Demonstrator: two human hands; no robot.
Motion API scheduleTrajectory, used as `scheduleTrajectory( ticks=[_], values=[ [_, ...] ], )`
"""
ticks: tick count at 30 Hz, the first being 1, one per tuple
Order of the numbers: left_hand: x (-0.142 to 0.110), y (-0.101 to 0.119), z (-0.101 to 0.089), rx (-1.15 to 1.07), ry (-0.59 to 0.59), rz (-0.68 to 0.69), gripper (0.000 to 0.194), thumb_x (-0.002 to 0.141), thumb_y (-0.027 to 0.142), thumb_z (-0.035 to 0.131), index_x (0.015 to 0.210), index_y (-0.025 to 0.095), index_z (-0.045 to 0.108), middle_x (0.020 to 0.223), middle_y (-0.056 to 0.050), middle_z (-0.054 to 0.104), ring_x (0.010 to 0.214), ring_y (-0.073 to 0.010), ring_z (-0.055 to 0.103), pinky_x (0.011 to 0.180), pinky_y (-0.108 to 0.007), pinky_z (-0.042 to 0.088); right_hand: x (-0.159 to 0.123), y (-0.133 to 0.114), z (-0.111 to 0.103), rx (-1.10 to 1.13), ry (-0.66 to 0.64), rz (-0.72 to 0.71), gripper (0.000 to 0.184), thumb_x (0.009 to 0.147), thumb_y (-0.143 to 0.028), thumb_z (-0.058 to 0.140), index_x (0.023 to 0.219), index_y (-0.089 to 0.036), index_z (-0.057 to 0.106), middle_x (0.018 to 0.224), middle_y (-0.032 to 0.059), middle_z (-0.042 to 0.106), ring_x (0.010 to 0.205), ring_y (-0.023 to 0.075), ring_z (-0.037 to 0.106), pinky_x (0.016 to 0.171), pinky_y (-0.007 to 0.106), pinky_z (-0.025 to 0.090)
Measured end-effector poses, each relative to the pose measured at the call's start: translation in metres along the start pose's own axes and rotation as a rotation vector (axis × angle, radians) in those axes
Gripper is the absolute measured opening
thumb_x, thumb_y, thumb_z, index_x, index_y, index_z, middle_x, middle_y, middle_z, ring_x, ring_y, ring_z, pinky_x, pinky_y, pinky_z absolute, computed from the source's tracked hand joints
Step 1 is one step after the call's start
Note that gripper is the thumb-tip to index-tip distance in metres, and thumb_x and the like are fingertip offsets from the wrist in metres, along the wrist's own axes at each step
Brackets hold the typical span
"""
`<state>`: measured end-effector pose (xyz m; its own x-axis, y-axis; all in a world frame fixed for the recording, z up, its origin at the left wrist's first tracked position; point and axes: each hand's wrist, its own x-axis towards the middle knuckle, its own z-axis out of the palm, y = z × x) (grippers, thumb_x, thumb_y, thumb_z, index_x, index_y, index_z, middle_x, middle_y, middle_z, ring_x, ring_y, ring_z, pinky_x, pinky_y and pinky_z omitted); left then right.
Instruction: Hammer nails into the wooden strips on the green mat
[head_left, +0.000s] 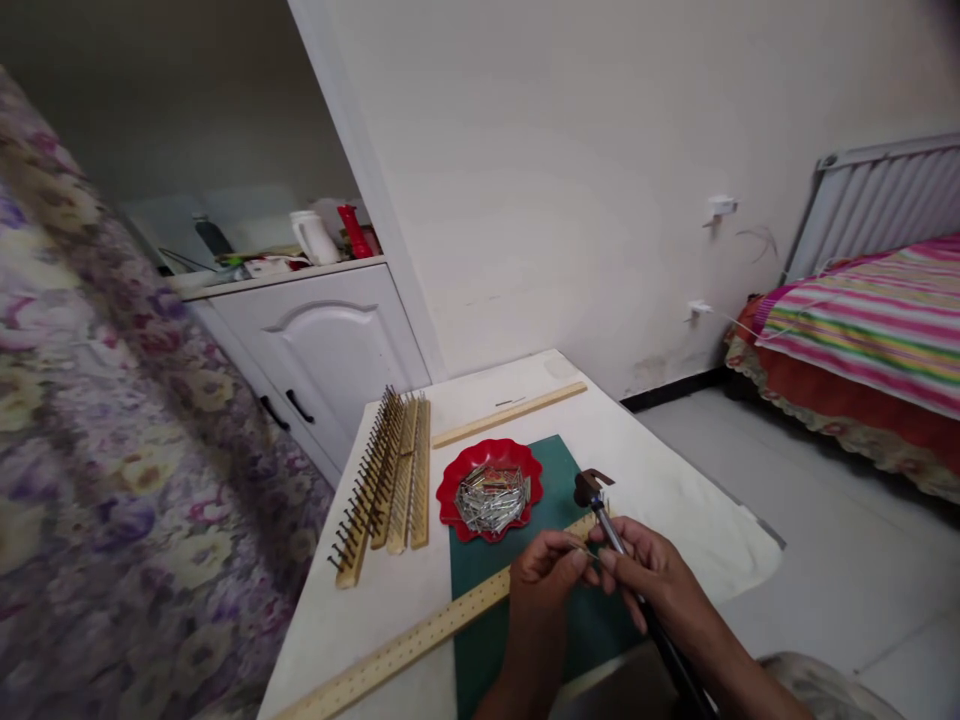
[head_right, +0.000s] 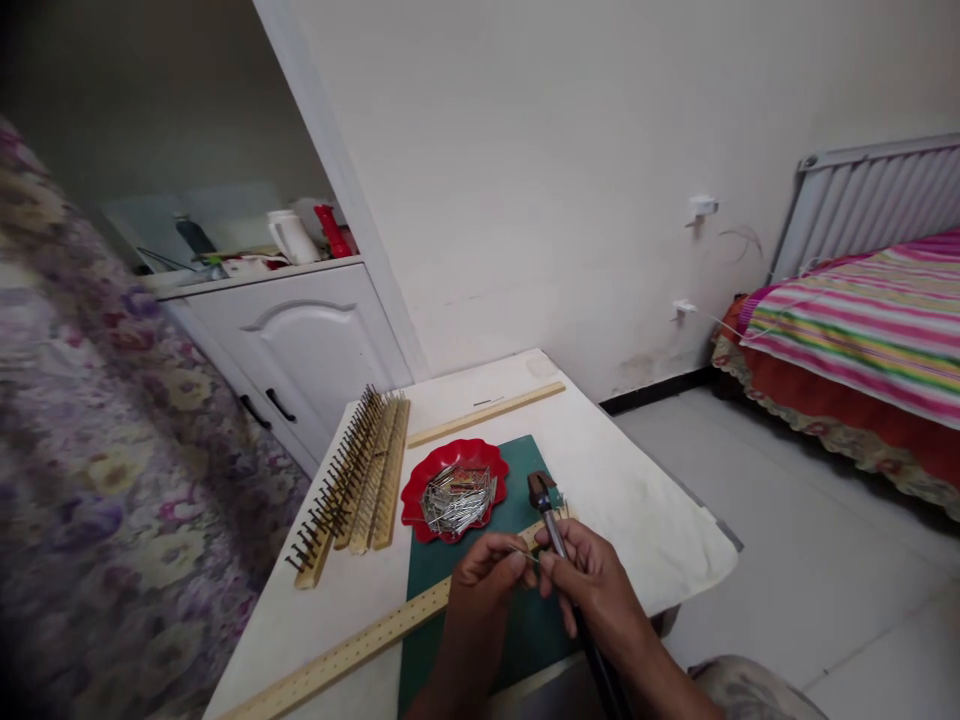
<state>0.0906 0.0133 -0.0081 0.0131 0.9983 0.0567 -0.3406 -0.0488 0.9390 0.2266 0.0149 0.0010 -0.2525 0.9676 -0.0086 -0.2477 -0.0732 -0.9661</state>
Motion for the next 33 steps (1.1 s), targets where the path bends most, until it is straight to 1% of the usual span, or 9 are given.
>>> scheduleTrajectory(
  ticks=[3,5,8,11,14,17,25,29,33],
  values=[
    [0.012,0.003,-0.012,0.213,0.052,0.057,0.014,0.07,0.029,0.062,0.076,0.015,0.06,0.063,0.002,0.059,0.06,-0.0115,0.054,0.061,-0.023,0.042,-0.001,-0.005,-0.008,-0.05,0.064,-0.002,0.033,0.076,-0.045,0.059,0.091,-0.017,0.052,0.056,-0.0051,0.059,0.026,0.0036,0.037,0.027,0.015,0.025],
    [0.023,0.003,-0.019,0.399,0.074,0.097,0.015,0.07,0.03,0.061,0.074,0.015,0.06,0.064,0.001,0.058,0.063,-0.0124,0.054,0.061,-0.022,0.042,-0.002,-0.011,-0.016,-0.063,0.137,-0.018,0.033,0.077,-0.046,0.057,0.093,-0.017,0.053,0.054,-0.0057,0.057,0.026,0.0043,0.038,0.028,0.016,0.025],
    [0.037,-0.003,-0.021,0.617,0.0,0.178,0.013,0.072,0.027,0.058,0.07,0.016,0.061,0.07,0.0,0.057,0.067,-0.0126,0.053,0.061,-0.022,0.04,-0.006,-0.018,-0.027,-0.056,0.25,-0.052,0.031,0.078,-0.043,0.058,0.093,-0.017,0.053,0.054,-0.0058,0.055,0.028,0.0048,0.04,0.03,0.017,0.026],
    [0.046,-0.014,-0.016,0.729,-0.058,0.224,0.013,0.075,0.025,0.054,0.07,0.016,0.062,0.07,0.001,0.055,0.064,-0.0113,0.052,0.059,-0.021,0.039,-0.009,-0.019,-0.034,-0.049,0.3,-0.069,0.027,0.079,-0.039,0.059,0.092,-0.016,0.053,0.053,-0.0059,0.055,0.03,0.0041,0.041,0.032,0.017,0.027],
    [0.05,-0.025,-0.011,0.782,-0.065,0.247,0.014,0.076,0.024,0.052,0.069,0.017,0.062,0.068,0.001,0.054,0.064,-0.0112,0.051,0.058,-0.02,0.038,-0.012,-0.012,-0.037,-0.06,0.283,-0.053,0.026,0.08,-0.038,0.057,0.093,-0.016,0.054,0.054,-0.0058,0.054,0.03,0.0035,0.04,0.033,0.016,0.026],
    [0.052,-0.031,-0.01,0.814,-0.065,0.261,0.015,0.076,0.023,0.051,0.069,0.017,0.063,0.067,0.001,0.054,0.064,-0.0115,0.051,0.058,-0.021,0.037,-0.013,-0.006,-0.036,-0.068,0.255,-0.032,0.026,0.081,-0.039,0.056,0.093,-0.016,0.053,0.054,-0.0059,0.054,0.029,0.0033,0.038,0.032,0.016,0.025],
    [0.054,-0.032,-0.009,0.864,-0.086,0.282,0.017,0.078,0.023,0.049,0.07,0.017,0.062,0.066,0.001,0.055,0.063,-0.0115,0.052,0.058,-0.021,0.036,-0.011,-0.01,-0.027,-0.069,0.248,-0.007,0.03,0.078,-0.041,0.057,0.093,-0.015,0.053,0.051,-0.0071,0.054,0.027,0.0027,0.037,0.029,0.015,0.024],
    [0.055,-0.034,-0.009,0.902,-0.082,0.287,0.014,0.078,0.021,0.049,0.071,0.018,0.061,0.068,0.001,0.056,0.063,-0.0109,0.051,0.058,-0.021,0.036,-0.011,-0.009,-0.026,-0.066,0.236,-0.005,0.031,0.079,-0.041,0.058,0.094,-0.015,0.052,0.051,-0.0075,0.054,0.027,0.0022,0.037,0.029,0.014,0.026],
    [0.054,-0.036,-0.009,0.965,-0.077,0.279,0.014,0.077,0.02,0.049,0.071,0.019,0.062,0.069,0.002,0.055,0.063,-0.0104,0.051,0.059,-0.021,0.035,-0.011,-0.008,-0.026,-0.057,0.18,0.016,0.032,0.078,-0.042,0.059,0.094,-0.014,0.052,0.05,-0.0074,0.054,0.026,0.0018,0.037,0.028,0.013,0.025]
  ],
)
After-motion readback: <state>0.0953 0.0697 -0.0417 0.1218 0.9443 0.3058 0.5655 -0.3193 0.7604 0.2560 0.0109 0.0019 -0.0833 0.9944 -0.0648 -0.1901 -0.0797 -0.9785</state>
